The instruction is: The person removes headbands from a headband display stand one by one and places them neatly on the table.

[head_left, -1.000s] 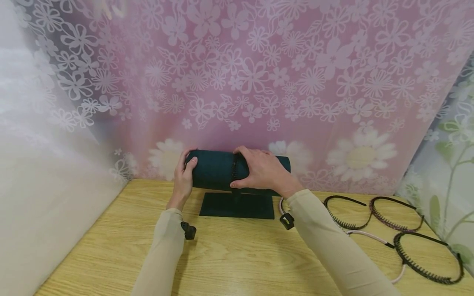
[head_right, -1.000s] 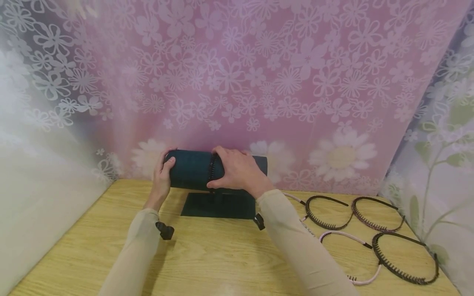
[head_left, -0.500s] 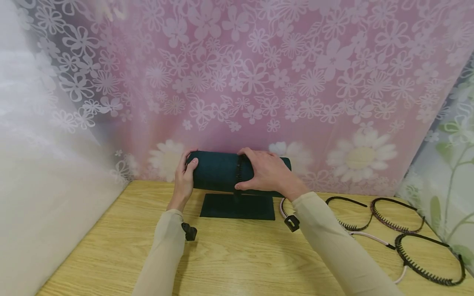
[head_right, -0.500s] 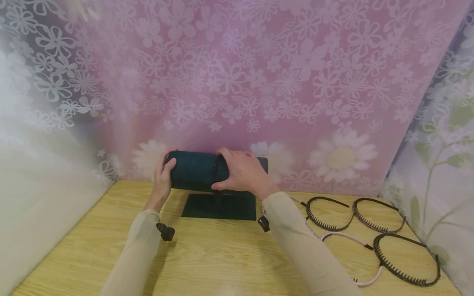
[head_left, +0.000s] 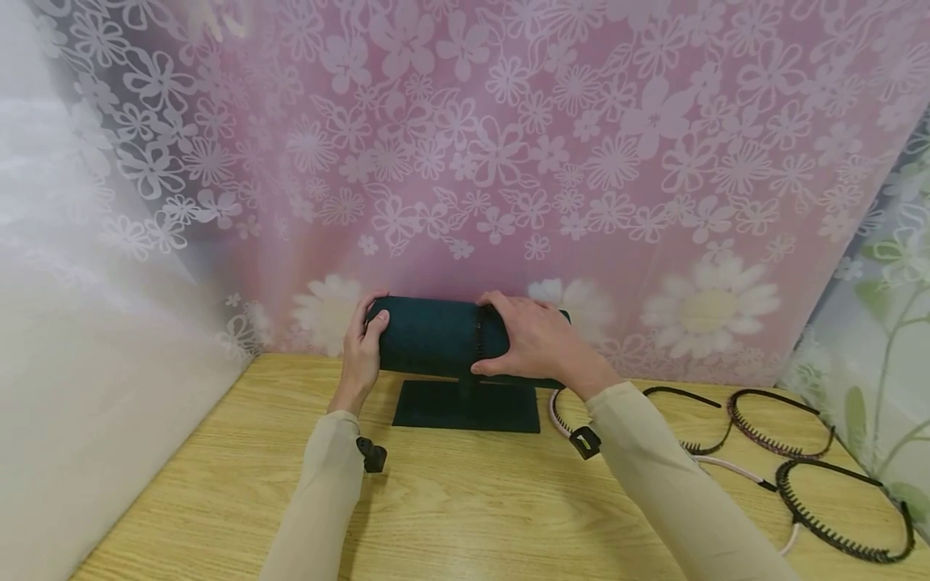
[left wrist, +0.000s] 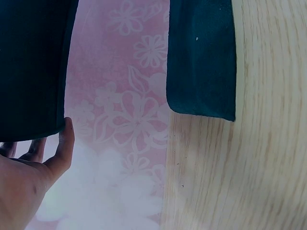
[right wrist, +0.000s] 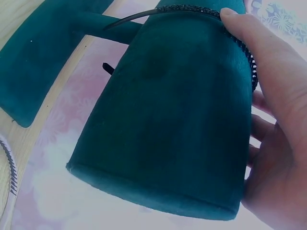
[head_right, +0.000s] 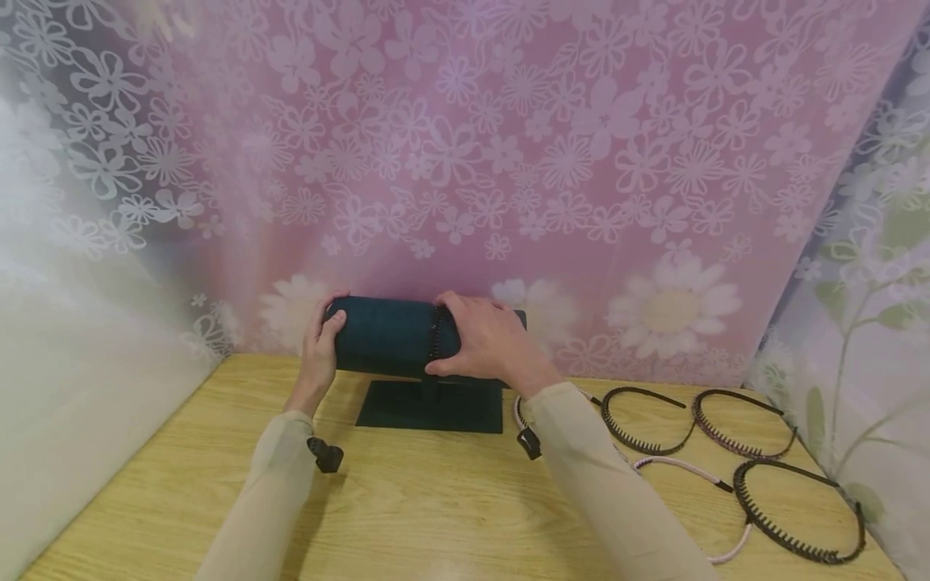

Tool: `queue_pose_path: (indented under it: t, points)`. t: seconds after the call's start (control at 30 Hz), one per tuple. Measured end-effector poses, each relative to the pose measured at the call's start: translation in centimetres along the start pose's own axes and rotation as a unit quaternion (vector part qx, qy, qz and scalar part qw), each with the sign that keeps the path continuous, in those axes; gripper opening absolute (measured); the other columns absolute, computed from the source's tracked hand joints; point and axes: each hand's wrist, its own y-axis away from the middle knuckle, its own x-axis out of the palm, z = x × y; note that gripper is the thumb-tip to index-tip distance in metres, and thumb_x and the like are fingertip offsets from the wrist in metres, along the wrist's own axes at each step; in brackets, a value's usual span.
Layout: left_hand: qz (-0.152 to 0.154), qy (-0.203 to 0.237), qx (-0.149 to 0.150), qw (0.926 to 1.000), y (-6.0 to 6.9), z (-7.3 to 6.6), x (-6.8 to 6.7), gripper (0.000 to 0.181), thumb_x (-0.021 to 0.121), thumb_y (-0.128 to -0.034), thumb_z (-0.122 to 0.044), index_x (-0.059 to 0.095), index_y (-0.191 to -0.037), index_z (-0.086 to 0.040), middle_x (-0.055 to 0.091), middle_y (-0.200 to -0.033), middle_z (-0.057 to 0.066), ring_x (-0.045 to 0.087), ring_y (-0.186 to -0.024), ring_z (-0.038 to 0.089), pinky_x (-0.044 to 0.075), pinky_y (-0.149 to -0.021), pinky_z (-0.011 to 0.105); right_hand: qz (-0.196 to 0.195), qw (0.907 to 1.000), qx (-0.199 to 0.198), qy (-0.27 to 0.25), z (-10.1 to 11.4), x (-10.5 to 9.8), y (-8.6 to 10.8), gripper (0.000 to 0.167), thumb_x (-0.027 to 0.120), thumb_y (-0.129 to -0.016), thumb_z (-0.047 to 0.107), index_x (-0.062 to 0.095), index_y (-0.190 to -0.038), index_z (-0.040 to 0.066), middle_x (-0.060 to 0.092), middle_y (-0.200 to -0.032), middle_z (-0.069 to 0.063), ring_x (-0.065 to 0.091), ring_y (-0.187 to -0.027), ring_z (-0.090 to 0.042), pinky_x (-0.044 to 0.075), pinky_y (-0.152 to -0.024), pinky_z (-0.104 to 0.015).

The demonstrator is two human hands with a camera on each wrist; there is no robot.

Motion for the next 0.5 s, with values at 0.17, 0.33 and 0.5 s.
queue_pose_path:
  t: [0.17,0.33,0.5]
  points:
    - [0.006,0.010,-0.002,0.9999,0.02,0.07,-0.01,0.044,0.044,-0.1072,-0.026,0.049,-0.149,-0.014,0.047,-0.154,0.012,0.047,-0.132,0.031,0.031,-0.118,0.054,0.000,1.0000,0.005,-0.004,-0.27,-0.05,0.37,0.093,0.079,-0.076,0.067,0.043,-0.148,0.022,0.061,-0.144,-0.007,0.060,-0.129,-0.031,0.042,-0.109,-0.061]
    - [0.010,0.016,-0.007,0.9998,0.05,0.08,-0.05,0.045,0.043,-0.1075,-0.027,0.048,-0.150,-0.012,0.047,-0.153,0.013,0.047,-0.131,0.033,0.031,-0.118,0.055,0.004,0.9999,0.009,-0.007,-0.45,-0.20,0.70,0.094,0.079,-0.076,0.067,0.043,-0.150,0.021,0.058,-0.147,-0.006,0.058,-0.132,-0.032,0.039,-0.111,-0.062]
    - [0.008,0.014,-0.007,0.9998,0.05,0.10,0.01,0.047,0.043,-0.1074,-0.027,0.046,-0.151,-0.009,0.047,-0.154,0.014,0.047,-0.131,0.034,0.031,-0.117,0.056,0.001,1.0000,0.006,-0.006,-0.68,-0.38,1.03,0.094,0.079,-0.076,0.065,0.043,-0.150,0.020,0.059,-0.147,-0.006,0.059,-0.131,-0.032,0.040,-0.112,-0.061]
